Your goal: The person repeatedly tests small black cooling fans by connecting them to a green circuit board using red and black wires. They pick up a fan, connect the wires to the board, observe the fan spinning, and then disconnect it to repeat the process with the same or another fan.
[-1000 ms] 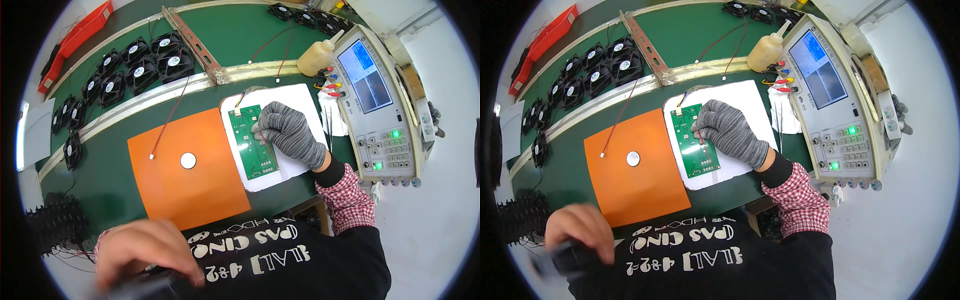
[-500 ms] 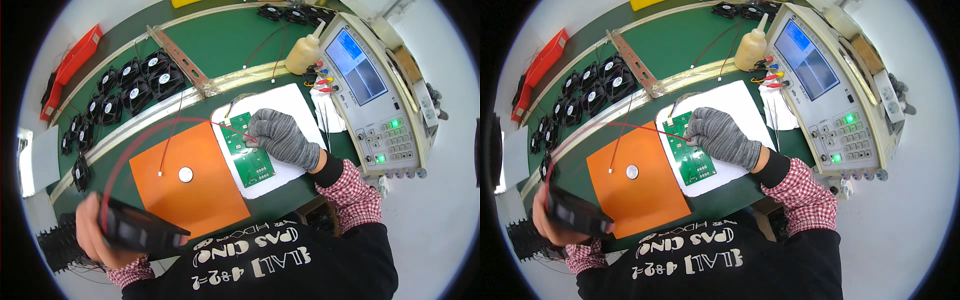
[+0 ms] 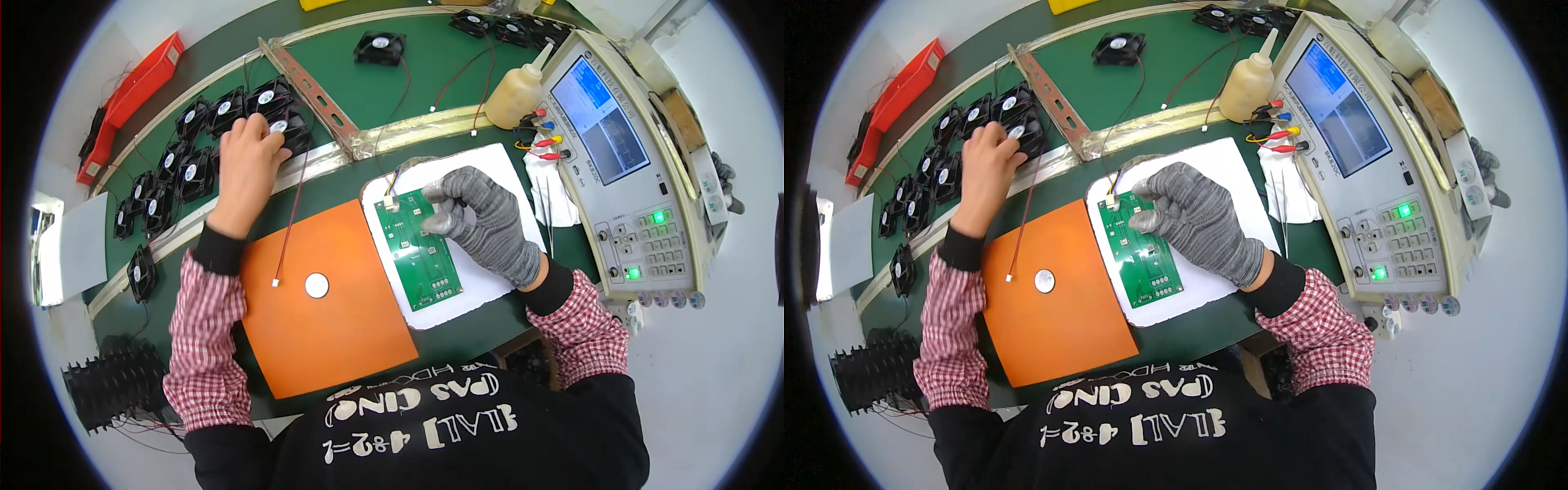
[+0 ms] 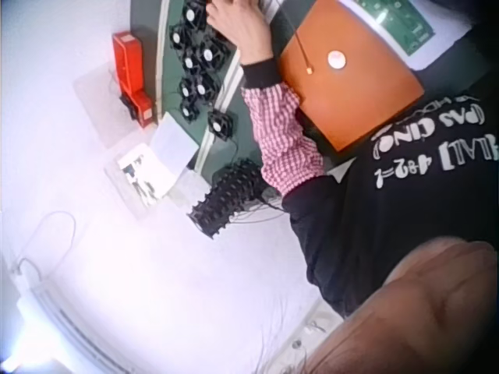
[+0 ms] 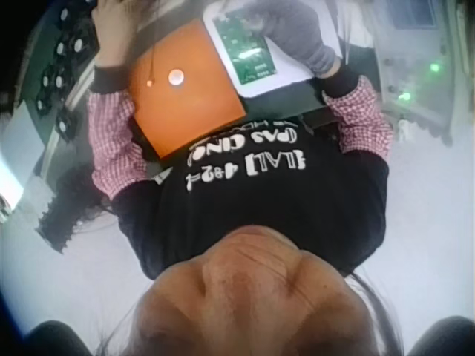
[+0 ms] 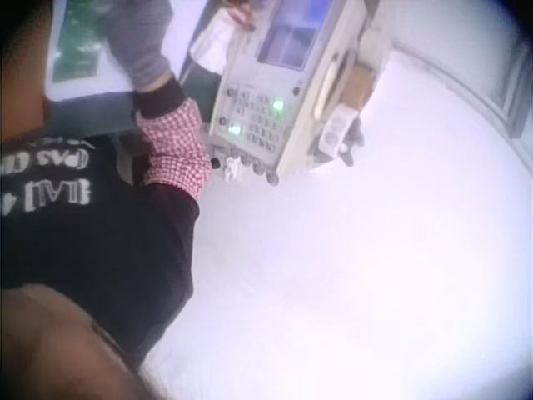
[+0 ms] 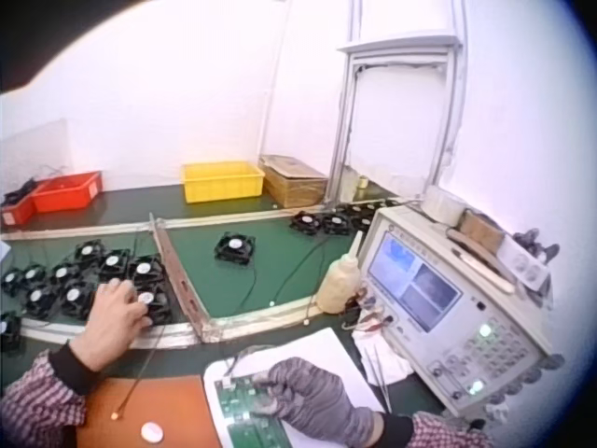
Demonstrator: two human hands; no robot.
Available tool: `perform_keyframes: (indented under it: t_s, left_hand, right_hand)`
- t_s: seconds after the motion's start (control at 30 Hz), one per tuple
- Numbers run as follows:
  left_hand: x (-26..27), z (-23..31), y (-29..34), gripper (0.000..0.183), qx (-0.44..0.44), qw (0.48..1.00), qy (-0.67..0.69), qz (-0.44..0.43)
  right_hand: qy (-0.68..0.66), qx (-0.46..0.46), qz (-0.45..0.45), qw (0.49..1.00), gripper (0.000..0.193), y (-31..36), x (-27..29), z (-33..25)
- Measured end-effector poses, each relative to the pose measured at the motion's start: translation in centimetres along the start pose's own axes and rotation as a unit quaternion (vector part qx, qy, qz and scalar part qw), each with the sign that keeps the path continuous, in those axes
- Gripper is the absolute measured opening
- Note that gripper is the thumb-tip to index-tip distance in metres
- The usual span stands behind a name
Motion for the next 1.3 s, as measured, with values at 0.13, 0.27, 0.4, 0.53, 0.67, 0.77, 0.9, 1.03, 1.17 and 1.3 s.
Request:
perform_keyframes:
  t_s: [0.13, 0.27, 0.4, 0.53, 0.67, 0.77, 0.9, 1.03, 1.17, 1.3]
  left_hand:
    - [7.4, 6.9, 0.9, 0.012, -0.085, 0.991, 0.069, 0.077]
    - [10.6, 13.2, 5.2, 0.019, -0.348, 0.928, 0.085, 0.104]
    - [12.4, 11.7, 7.3, 0.016, -0.328, 0.942, 0.001, 0.069]
    - [13.3, 3.3, 9.2, 0.017, -0.037, 0.986, -0.113, 0.115]
    - [13.3, 2.2, 9.9, 0.021, 0.099, 0.976, -0.096, 0.166]
    - [10.8, 8.1, 10.1, 0.026, 0.079, 0.987, 0.081, 0.111]
    - [9.9, 13.0, 8.3, 0.027, 0.043, 0.966, 0.235, -0.104]
    - [9.6, 12.1, 6.7, 0.07, 0.075, 0.962, 0.253, -0.074]
    - [7.1, 12.3, 6.5, 0.097, 0.064, 0.962, 0.241, -0.112]
    - [7.7, 12.4, 7.0, 0.094, 0.058, 0.965, 0.236, -0.096]
  right_hand:
    - [0.078, 0.136, 0.033, 0.987, 0.044, 0.6, 0.1, -2.7]
    - [-0.079, 0.127, -0.103, 0.983, 0.054, 1.9, -1.9, -6.4]
    - [-0.135, -0.042, -0.224, 0.964, 0.036, 3.0, -2.4, -4.3]
    - [0.073, 0.004, -0.183, 0.98, 0.016, 1.5, -0.5, -3.6]
    - [0.141, 0.011, -0.123, 0.982, 0.014, 0.5, 0.6, -1.8]
    - [0.038, -0.04, -0.091, 0.994, 0.014, -0.1, -0.1, -0.7]
    - [0.022, -0.06, -0.061, 0.996, 0.013, 0.0, -1.2, 0.7]
    - [0.03, -0.032, -0.069, 0.997, 0.013, -0.2, -1.5, 1.2]
    - [0.075, 0.08, -0.03, 0.994, 0.016, -0.2, -1.5, 1.6]
    - [0.063, 0.017, -0.046, 0.997, 0.018, -0.3, -1.9, 1.3]
Point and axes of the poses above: each hand's wrist, its own y-axis away from the middle knuckle, its own x-axis out of the back of the hand, z = x × y, the point moved 4 cm from there along -y, towards the middle knuckle, and after that the axes turned 11 degrees about -x, right-handed, at the moved point
